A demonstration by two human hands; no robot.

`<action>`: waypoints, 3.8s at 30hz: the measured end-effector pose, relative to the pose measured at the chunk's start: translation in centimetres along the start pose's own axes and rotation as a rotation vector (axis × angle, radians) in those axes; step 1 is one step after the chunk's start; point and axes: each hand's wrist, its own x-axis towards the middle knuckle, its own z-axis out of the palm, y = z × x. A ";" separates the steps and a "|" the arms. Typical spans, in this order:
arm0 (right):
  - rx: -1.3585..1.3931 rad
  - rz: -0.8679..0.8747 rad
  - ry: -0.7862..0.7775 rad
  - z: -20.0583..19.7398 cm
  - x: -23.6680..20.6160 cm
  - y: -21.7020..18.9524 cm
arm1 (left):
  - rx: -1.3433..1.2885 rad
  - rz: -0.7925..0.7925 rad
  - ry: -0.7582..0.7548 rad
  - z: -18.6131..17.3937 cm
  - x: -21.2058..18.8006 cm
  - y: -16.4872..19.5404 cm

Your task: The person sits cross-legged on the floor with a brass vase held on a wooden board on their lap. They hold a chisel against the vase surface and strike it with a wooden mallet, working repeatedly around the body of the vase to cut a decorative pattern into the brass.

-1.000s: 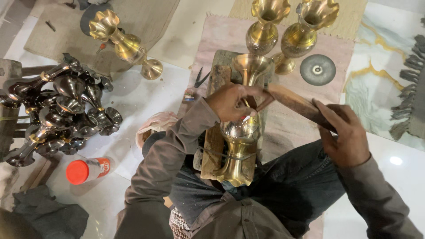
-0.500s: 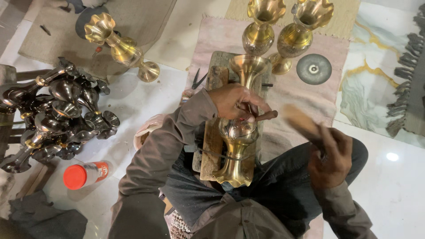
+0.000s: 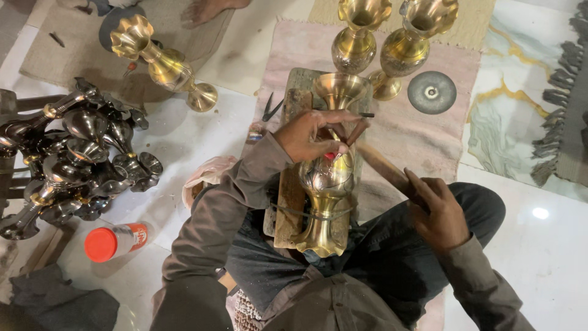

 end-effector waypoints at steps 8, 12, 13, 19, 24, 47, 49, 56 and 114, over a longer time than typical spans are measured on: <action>0.126 0.029 0.034 -1.1 2.3 -0.2 | -0.027 -0.228 -0.042 -0.3 0.4 0.1; -0.067 -0.023 -0.053 -2.4 3.2 0.0 | -0.017 -0.248 -0.050 -0.3 0.6 0.2; -0.070 -0.005 -0.006 -2.6 3.4 0.1 | -0.004 -0.220 -0.047 -0.3 0.7 0.2; 0.185 0.122 0.184 -3.4 4.1 0.0 | -0.015 -0.251 -0.038 -0.1 0.7 0.2; 0.266 0.051 0.170 -3.9 5.0 -0.4 | 0.003 -0.145 -0.018 0.1 0.8 -0.1; 0.050 0.015 -0.066 -2.2 4.6 -0.6 | -0.052 -0.125 0.086 -0.4 -2.3 0.1; -0.027 -0.057 -0.093 -2.4 5.1 -0.7 | -0.057 -0.139 0.076 -0.4 -2.2 0.1; -0.135 -0.180 -0.089 -4.2 6.4 -1.5 | -0.054 -0.093 0.066 -0.5 -2.0 1.0; -0.802 -0.771 -0.072 -9.7 19.3 -10.3 | 0.111 -0.410 1.116 8.8 -4.7 8.2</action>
